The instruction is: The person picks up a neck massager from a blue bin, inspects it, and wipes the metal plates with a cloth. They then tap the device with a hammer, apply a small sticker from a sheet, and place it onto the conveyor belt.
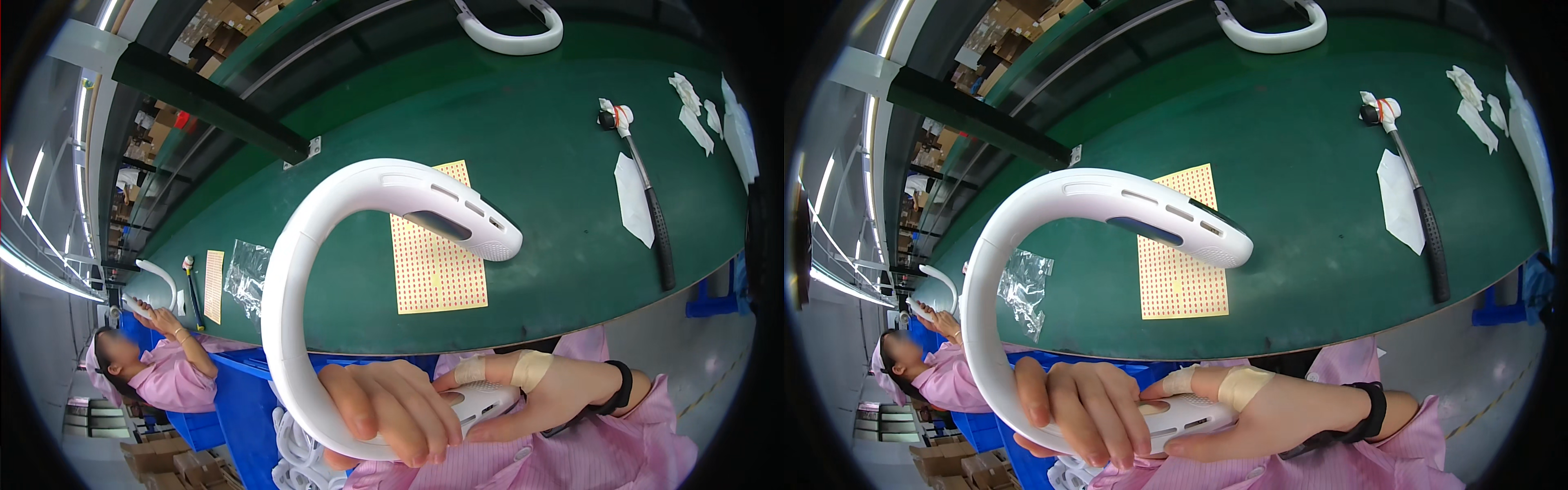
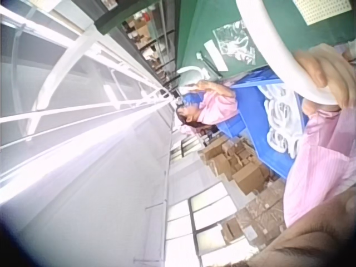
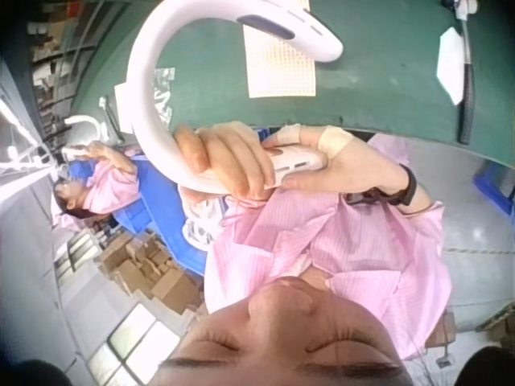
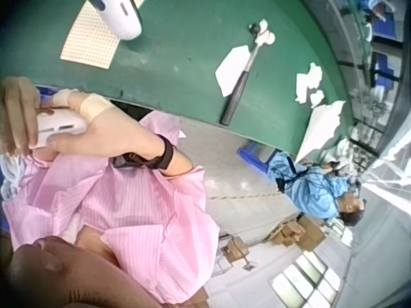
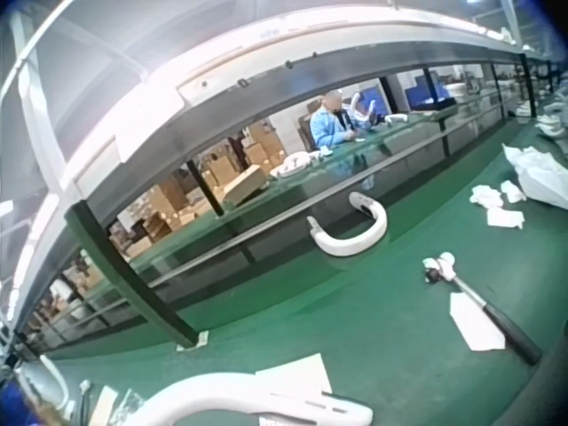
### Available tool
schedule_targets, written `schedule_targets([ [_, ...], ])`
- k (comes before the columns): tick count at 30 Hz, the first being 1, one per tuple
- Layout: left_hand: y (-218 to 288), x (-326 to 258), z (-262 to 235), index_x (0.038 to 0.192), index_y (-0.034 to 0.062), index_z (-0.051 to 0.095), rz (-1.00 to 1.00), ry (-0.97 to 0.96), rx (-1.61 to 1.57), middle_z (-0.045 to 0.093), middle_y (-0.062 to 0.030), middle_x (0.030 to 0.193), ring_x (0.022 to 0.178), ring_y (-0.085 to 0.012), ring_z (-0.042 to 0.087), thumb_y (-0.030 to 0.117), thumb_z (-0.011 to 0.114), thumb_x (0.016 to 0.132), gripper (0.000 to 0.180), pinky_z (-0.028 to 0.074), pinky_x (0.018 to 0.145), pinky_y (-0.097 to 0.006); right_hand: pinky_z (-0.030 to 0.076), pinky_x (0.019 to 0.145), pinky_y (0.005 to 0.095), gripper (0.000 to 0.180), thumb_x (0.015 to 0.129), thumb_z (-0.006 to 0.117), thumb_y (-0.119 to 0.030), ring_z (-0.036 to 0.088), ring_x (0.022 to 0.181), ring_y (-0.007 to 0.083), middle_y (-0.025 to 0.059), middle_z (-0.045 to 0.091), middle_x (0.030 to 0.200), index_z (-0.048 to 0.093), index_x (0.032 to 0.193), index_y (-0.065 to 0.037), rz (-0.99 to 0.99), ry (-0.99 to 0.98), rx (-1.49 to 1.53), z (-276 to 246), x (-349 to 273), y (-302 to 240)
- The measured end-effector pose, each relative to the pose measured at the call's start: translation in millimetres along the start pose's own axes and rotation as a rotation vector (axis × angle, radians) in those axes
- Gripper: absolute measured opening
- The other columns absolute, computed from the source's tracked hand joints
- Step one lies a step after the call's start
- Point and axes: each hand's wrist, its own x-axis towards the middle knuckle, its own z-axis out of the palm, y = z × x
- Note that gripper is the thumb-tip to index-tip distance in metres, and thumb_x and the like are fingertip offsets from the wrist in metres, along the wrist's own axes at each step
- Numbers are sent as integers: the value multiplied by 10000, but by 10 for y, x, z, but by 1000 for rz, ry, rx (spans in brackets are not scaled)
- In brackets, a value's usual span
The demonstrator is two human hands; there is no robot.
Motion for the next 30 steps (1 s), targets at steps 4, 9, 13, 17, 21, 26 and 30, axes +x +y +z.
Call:
schedule_targets([
  [4, 5, -20, 14, 1147, -24, 403, -47, 1, 15, 602, -244, 790, 637, -368, 616, 279, 512, 919, 394, 514, 569, -516, 443, 854, 269, 584, 763, 701, -74, 542, 999, 158, 75, 551, 1101, 428, 1275, -16, 4, -48, -12, -51, 13, 26],
  [9, -47, 97, 89, 1005, -21, 361, 8, 12, 97, 575, -190, 596, 465, -289, 582, 215, 410, 954, 246, 527, 406, -422, 446, 852, 290, 558, 813, 666, -179, 553, 1015, 209, 127, 538, 1115, 403, 1275, -13, -62, -108, -10, -80, -17, 20],
  [13, -78, 77, 86, 1006, -23, 365, 30, 20, 135, 576, -190, 595, 470, -292, 585, 212, 411, 954, 244, 527, 406, -423, 444, 849, 288, 549, 815, 668, -177, 551, 1008, 203, 124, 539, 1106, 406, 1266, -4, -57, -98, -49, -90, -7, 35],
  [17, -86, 70, 73, 1012, -27, 369, 39, 10, 130, 580, -194, 599, 477, -295, 590, 207, 413, 952, 245, 529, 413, -426, 443, 847, 285, 538, 816, 668, -176, 550, 1004, 197, 119, 538, 1102, 410, 1254, 1, -59, -82, 6, -84, 1, 64],
  [21, -75, 72, 57, 1023, -36, 370, 19, -11, 128, 578, -196, 597, 480, -299, 590, 203, 410, 952, 252, 528, 420, -435, 439, 853, 287, 536, 813, 670, -169, 546, 1008, 197, 115, 539, 1096, 411, 1252, -2, -63, -80, 37, -75, 1, 100],
  [26, -47, 73, 79, 1050, -40, 371, -20, -19, 110, 573, -200, 599, 484, -312, 589, 199, 401, 952, 260, 527, 433, -443, 417, 874, 262, 588, 769, 702, -57, 504, 1044, 141, 76, 515, 1134, 403, 1274, -25, -3, -134, 26, -101, -17, 33],
  [30, -51, 49, 65, 1053, -39, 374, 0, -1, 129, 574, -207, 600, 481, -317, 586, 204, 402, 950, 266, 528, 441, -446, 433, 856, 292, 547, 802, 683, -187, 545, 1005, 207, 115, 541, 1103, 417, 1246, -8, -77, -90, -34, -101, 14, 85],
])
